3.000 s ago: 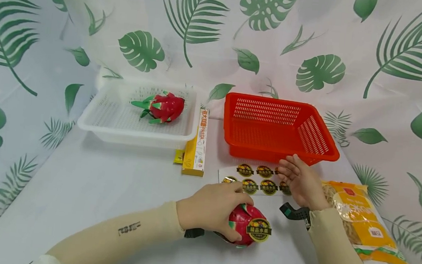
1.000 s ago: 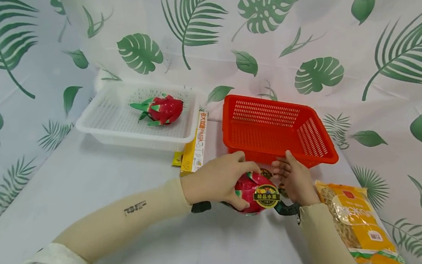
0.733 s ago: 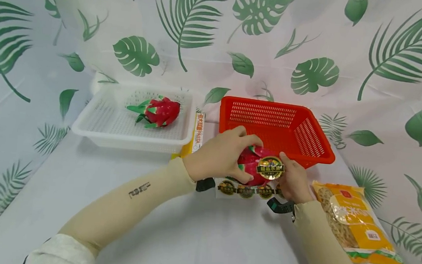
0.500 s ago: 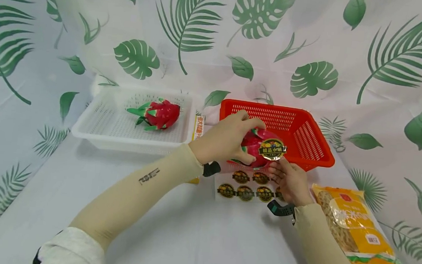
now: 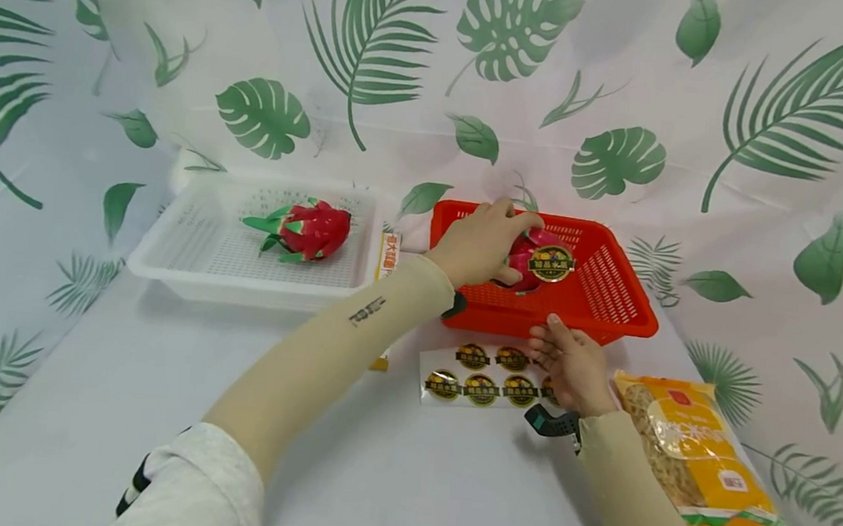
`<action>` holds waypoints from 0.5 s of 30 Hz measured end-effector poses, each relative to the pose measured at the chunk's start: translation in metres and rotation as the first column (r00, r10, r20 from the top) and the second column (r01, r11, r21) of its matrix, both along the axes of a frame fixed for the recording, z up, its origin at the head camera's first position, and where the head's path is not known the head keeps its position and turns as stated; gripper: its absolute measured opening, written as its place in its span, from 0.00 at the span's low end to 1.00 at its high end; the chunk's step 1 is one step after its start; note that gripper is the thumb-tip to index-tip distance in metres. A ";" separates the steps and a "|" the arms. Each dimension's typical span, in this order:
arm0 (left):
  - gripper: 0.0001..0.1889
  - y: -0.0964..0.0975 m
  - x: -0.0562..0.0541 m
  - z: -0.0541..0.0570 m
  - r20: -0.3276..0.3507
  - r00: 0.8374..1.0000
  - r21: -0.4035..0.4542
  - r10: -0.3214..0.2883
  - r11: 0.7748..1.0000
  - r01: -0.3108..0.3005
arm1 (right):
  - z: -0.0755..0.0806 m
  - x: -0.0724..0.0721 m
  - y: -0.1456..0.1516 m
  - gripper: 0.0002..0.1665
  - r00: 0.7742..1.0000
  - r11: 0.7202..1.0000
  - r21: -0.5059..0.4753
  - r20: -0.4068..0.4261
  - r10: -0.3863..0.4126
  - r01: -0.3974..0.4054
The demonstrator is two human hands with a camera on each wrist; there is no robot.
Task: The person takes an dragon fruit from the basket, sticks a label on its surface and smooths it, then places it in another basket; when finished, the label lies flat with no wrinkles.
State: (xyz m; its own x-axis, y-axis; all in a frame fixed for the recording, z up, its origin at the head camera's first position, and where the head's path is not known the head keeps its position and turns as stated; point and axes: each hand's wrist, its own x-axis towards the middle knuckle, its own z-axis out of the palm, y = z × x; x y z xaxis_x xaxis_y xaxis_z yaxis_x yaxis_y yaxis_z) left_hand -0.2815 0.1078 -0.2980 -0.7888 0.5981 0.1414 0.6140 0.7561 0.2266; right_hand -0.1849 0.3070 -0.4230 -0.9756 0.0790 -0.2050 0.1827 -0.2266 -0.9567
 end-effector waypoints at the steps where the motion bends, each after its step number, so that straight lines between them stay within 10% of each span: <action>1: 0.41 0.004 -0.004 0.000 -0.002 1.000 -0.011 0.004 1.000 -0.004 | 0.000 -0.001 0.000 0.19 1.000 1.000 -0.001 0.003 -0.003 0.003; 15: 0.39 0.045 -0.037 -0.020 0.168 0.982 -0.044 0.081 0.996 -0.074 | 0.001 0.001 -0.001 0.19 0.997 0.997 0.040 0.043 -0.062 0.061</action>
State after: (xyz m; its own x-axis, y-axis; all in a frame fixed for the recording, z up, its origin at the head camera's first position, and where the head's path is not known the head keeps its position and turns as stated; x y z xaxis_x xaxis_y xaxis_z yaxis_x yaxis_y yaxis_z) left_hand -0.3186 0.1530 -0.3180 -0.8436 0.5365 -0.0200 0.5081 0.8099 0.2932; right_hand -0.1836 0.3063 -0.4222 -0.9587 0.1473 -0.2433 0.2116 -0.2019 -0.9563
